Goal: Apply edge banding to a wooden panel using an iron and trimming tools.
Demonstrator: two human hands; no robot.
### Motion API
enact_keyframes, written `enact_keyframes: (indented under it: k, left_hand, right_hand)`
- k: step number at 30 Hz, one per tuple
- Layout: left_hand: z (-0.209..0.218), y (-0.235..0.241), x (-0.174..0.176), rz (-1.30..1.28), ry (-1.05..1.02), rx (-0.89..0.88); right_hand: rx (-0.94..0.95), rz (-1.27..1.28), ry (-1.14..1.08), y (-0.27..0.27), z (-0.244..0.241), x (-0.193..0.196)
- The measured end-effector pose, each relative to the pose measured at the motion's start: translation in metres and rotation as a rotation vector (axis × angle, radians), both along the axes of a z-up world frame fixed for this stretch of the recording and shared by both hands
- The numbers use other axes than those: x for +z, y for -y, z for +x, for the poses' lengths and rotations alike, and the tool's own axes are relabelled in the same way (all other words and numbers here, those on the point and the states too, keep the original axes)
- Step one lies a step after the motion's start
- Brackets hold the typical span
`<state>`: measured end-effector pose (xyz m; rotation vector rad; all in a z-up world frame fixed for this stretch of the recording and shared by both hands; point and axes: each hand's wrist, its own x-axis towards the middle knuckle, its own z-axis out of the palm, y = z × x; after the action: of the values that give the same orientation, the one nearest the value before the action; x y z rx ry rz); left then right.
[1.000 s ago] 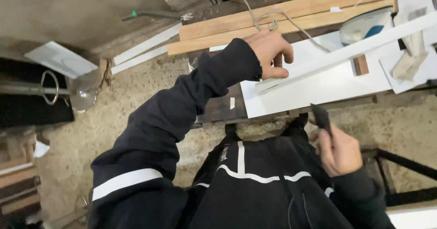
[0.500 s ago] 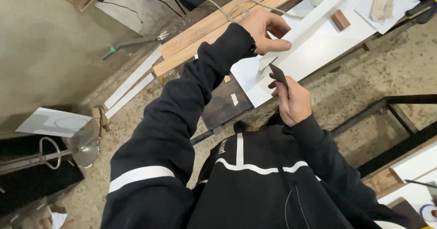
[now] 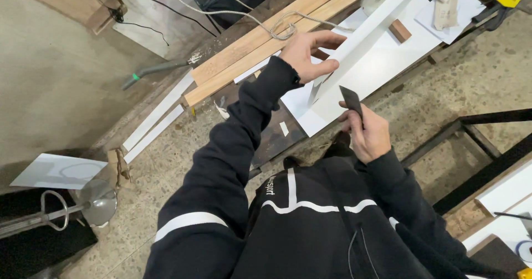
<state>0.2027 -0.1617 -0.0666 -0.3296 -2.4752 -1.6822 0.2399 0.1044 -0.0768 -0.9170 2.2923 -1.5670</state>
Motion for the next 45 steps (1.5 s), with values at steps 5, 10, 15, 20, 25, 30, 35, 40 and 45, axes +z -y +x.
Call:
enact_keyframes:
  k: [5, 10, 15, 20, 25, 30, 35, 40, 45]
  left_hand:
    - [0.046, -0.037, 0.011, 0.115, 0.042, 0.270]
    - [0.061, -0.077, -0.008, 0.319, -0.081, 0.514]
    - [0.062, -0.093, -0.003, 0.289, -0.279, 0.654]
    - [0.072, -0.056, 0.005, 0.191, -0.301, 0.407]
    - [0.062, -0.001, 0.012, -0.027, -0.323, 0.026]
    - [0.024, 0.035, 0.018, -0.272, -0.324, -0.326]
    - [-0.009, 0.043, 0.022, -0.311, -0.311, -0.460]
    - [-0.024, 0.045, 0.029, -0.303, -0.271, -0.535]
    - [-0.026, 0.048, 0.036, -0.252, -0.268, -0.551]
  right_hand:
    - [-0.096, -0.013, 0.117, -0.022, 0.002, -0.003]
    - [-0.170, 0.026, 0.174, -0.027, 0.010, 0.023]
    - [-0.228, 0.084, 0.189, -0.027, 0.019, 0.056]
    - [-0.211, 0.057, 0.223, -0.030, 0.019, 0.058]
    - [-0.201, 0.089, 0.212, -0.034, 0.022, 0.047]
    - [-0.116, 0.090, 0.140, -0.028, 0.025, 0.035]
    - [-0.109, 0.097, 0.095, -0.009, 0.026, 0.029]
    - [-0.140, 0.049, 0.031, 0.015, 0.022, 0.023]
    - [-0.188, 0.111, -0.045, 0.028, 0.018, 0.014]
